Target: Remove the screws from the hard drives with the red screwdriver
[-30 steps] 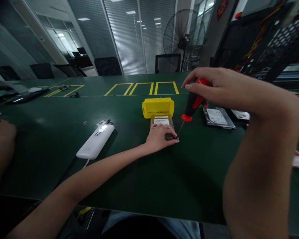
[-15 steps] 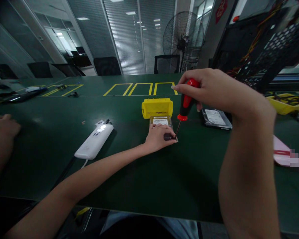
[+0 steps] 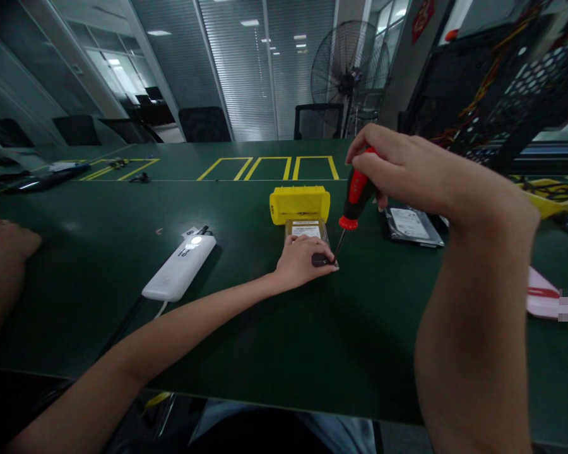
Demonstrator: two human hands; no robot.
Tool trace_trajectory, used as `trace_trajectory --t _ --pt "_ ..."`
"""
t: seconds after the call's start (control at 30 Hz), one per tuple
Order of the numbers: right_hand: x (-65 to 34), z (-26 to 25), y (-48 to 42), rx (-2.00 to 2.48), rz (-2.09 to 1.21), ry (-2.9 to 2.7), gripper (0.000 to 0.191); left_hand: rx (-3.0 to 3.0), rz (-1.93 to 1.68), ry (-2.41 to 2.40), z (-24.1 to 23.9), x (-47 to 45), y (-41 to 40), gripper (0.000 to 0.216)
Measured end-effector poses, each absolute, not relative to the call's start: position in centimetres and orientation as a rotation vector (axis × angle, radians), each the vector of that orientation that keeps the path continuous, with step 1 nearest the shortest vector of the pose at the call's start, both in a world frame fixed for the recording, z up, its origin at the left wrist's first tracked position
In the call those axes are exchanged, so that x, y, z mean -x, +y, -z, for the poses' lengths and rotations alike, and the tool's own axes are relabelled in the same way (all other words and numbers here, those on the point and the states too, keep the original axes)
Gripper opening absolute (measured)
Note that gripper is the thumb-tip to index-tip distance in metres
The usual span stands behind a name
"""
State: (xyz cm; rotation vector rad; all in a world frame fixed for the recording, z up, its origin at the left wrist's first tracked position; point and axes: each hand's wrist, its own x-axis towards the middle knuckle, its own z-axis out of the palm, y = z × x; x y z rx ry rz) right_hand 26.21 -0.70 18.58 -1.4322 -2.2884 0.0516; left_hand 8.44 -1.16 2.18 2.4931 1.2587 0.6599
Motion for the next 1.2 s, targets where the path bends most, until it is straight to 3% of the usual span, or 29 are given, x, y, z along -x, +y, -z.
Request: trace_trajectory --t 0.67,1.2 --pt "-25.36 -18.75 -0.88 1.616 0.01 -2.182 0.062 -2.5 -0.732 1.258 -1.91 -8.54 -1.25 0.019" --pt "-25.61 -18.47 -0.67 1.316 -0.282 -2.247 0.036 -2.496 -0.695 1.264 -2.02 -8.44 -1.17 0.021"
